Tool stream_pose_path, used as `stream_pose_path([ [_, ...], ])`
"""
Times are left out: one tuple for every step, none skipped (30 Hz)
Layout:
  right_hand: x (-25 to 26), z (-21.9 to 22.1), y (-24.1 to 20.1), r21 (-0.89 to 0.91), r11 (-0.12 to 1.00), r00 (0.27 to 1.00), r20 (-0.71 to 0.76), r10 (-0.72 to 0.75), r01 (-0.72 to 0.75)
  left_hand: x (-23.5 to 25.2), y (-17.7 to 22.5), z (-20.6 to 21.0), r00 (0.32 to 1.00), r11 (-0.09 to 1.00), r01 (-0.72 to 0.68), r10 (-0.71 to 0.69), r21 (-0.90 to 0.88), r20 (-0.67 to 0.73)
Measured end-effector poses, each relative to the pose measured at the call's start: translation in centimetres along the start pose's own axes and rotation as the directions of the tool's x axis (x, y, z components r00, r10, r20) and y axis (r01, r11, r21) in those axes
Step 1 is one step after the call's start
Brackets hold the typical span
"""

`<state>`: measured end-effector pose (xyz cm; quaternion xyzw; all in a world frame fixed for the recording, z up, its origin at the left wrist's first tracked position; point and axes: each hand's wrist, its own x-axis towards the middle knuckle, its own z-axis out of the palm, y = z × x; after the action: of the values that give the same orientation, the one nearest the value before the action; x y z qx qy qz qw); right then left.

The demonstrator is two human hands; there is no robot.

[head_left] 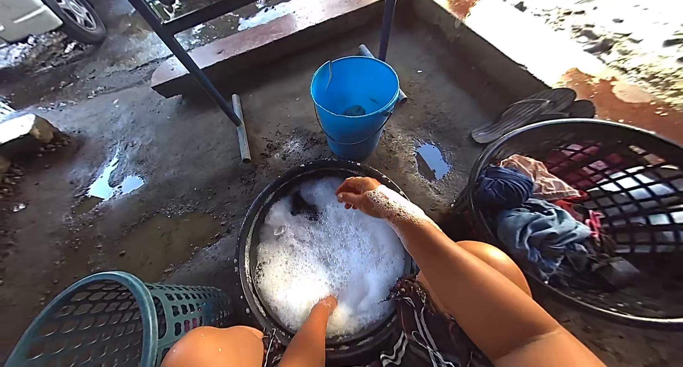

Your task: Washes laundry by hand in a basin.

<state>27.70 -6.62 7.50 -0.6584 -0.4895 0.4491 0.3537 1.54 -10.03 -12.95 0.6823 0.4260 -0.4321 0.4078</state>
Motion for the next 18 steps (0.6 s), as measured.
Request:
stream_pose_path([
  [0.0, 0.3, 0.0, -0.081, 0.997, 0.998, 0.059, -0.004, 0.008, 0.0, 0.3, -0.7, 0.999, 0.999, -0.043, 0.043, 0.005, 0.014],
  [0.0, 0.5, 0.1, -0.173, 0.985, 0.991, 0.137, 0.003, 0.021, -0.4, 0.7, -1.7, 0.996, 0.996, -0.093, 0.093, -0.006, 0.010],
  [0.0, 0.9, 0.3, -0.260, 0.965, 0.976, 0.214, 0.025, 0.033, -1.5, 1.3, -2.9, 0.988, 0.988, -0.151, 0.150, -0.027, -0.025],
  [0.0, 1.4, 0.5, -0.332, 0.942, 0.955, 0.292, 0.051, 0.051, -2.9, 2.1, -4.1, 0.976, 0.978, -0.204, 0.199, -0.052, -0.093],
  [0.1, 1.9, 0.4, -0.385, 0.921, 0.925, 0.369, 0.089, 0.065, -4.7, 3.0, -5.5, 0.955, 0.965, -0.253, 0.238, -0.066, -0.175],
  [0.1, 2.5, 0.3, -0.420, 0.905, 0.892, 0.433, 0.127, 0.075, -6.9, 3.8, -6.9, 0.924, 0.947, -0.310, 0.278, -0.089, -0.264],
  [0.1, 3.2, 0.1, -0.438, 0.894, 0.859, 0.489, 0.154, 0.089, -9.6, 4.7, -8.3, 0.890, 0.924, -0.364, 0.310, -0.112, -0.335],
  [0.0, 3.7, -0.1, -0.449, 0.887, 0.824, 0.541, 0.170, 0.112, -12.8, 5.8, -9.9, 0.875, 0.916, -0.381, 0.314, -0.125, -0.370],
  [0.0, 4.1, -0.3, -0.462, 0.874, 0.796, 0.581, 0.171, 0.150, -15.4, 6.7, -11.3, 0.859, 0.916, -0.387, 0.315, -0.107, -0.404],
  [0.0, 4.4, -0.1, -0.468, 0.861, 0.777, 0.611, 0.153, 0.198, -17.8, 7.5, -12.3, 0.846, 0.920, -0.384, 0.316, -0.081, -0.430],
  [-0.1, 4.5, 0.1, -0.462, 0.855, 0.764, 0.631, 0.131, 0.235, -19.4, 7.9, -12.9, 0.816, 0.915, -0.398, 0.324, -0.059, -0.479],
  [-0.2, 4.4, 0.1, -0.464, 0.848, 0.756, 0.643, 0.125, 0.255, -20.6, 8.1, -13.2, 0.779, 0.902, -0.428, 0.336, -0.056, -0.530],
  [-0.4, 4.4, 0.0, -0.481, 0.838, 0.749, 0.648, 0.141, 0.259, -21.6, 8.1, -13.4, 0.734, 0.873, -0.482, 0.355, -0.076, -0.579],
  [-0.9, 4.4, -0.2, -0.506, 0.826, 0.743, 0.646, 0.173, 0.248, -22.4, 8.0, -13.5, 0.682, 0.829, -0.550, 0.375, -0.101, -0.628],
  [-1.5, 4.3, -0.7, -0.542, 0.812, 0.739, 0.634, 0.226, 0.217, -23.0, 7.8, -13.6, 0.630, 0.783, -0.610, 0.389, -0.119, -0.672],
  [-2.0, 4.4, -1.1, -0.584, 0.793, 0.741, 0.608, 0.287, 0.173, -23.5, 7.5, -13.8, 0.587, 0.746, -0.654, 0.394, -0.127, -0.708],
  [-2.1, 4.8, -0.9, -0.620, 0.771, 0.747, 0.581, 0.323, 0.149, -24.2, 7.1, -13.8, 0.543, 0.716, -0.687, 0.391, -0.124, -0.744],
  [-1.8, 5.6, -0.1, -0.641, 0.752, 0.760, 0.563, 0.324, 0.154, -25.0, 6.9, -13.9, 0.486, 0.686, -0.719, 0.385, -0.108, -0.785],
])
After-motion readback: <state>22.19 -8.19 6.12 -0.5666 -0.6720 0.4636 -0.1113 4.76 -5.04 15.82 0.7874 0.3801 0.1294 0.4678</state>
